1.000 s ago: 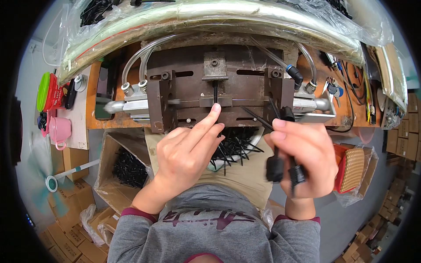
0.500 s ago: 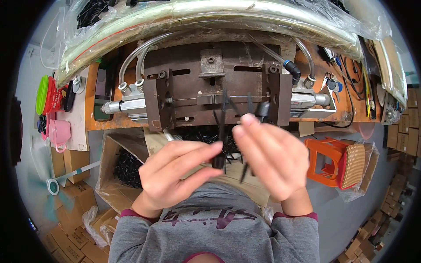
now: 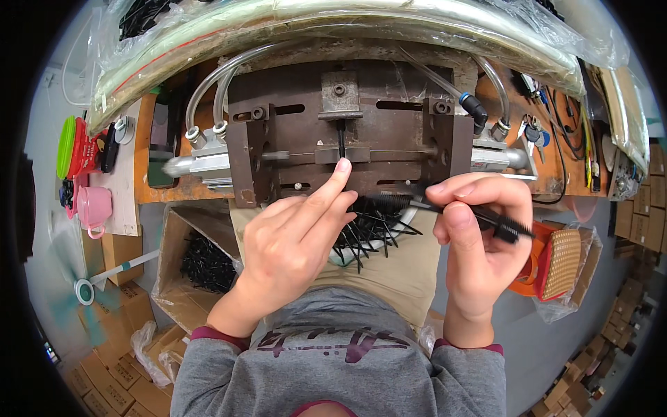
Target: The recorder is using a pneumatic press machine to assemble small black plastic parts.
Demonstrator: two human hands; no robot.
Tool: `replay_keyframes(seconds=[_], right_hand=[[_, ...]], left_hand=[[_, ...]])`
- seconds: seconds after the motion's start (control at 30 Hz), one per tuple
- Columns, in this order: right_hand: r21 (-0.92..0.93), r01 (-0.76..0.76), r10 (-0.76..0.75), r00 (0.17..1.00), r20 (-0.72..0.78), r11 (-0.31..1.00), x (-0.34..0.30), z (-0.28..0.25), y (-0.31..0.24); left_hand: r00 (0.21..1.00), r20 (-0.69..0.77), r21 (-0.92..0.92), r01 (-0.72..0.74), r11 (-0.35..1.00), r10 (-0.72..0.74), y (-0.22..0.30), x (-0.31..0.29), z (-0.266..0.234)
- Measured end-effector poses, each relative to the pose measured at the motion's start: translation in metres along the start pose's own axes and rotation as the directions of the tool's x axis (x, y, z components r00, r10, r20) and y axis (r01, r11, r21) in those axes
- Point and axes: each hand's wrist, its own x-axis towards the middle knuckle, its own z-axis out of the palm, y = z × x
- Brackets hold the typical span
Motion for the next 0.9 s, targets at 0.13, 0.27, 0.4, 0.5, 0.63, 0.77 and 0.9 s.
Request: replay_keyframes(seconds=[0.13, 0.27, 0.4, 0.5, 0.63, 0.77, 0.9], right_hand=[[0.272, -0.271, 0.243, 0.961, 0.132, 0.923, 0.0, 0.0, 0.003], [0.431, -0.478, 0.367, 0.874, 0.318, 0.765, -0.004, 0.012, 0.005], [0.458, -0.532, 0.415, 0.845, 0.337, 0.712, -0.005, 0.016, 0.004], [0.473, -0.561, 0.425, 0.826, 0.369, 0.679, -0.005, 0.014, 0.006], [0.437, -0.561, 0.489, 0.827, 0.276, 0.702, -0.007, 0.015, 0.0], [0.392, -0.482, 0.437, 0.876, 0.202, 0.784, -0.008, 0.012, -0.003], [0.22, -0.276, 0.289, 0.957, -0.026, 0.935, -0.014, 0.01, 0.001]], left_hand=[[0.995, 0.068, -0.099, 0.078, 0.992, -0.072, 0.0, 0.002, -0.007], [0.992, -0.046, -0.72, 0.047, 0.692, -0.116, 0.005, 0.005, -0.014], [0.994, -0.039, -0.737, 0.044, 0.674, -0.107, 0.0, 0.0, -0.018], [0.994, -0.038, -0.733, 0.04, 0.679, -0.099, 0.003, 0.002, -0.022], [0.986, -0.065, -0.718, 0.059, 0.693, -0.151, 0.005, -0.003, -0.02], [0.982, -0.108, -0.551, 0.072, 0.831, -0.157, 0.002, -0.007, -0.024], [0.973, -0.195, -0.345, 0.053, 0.937, -0.127, 0.0, -0.01, -0.001]])
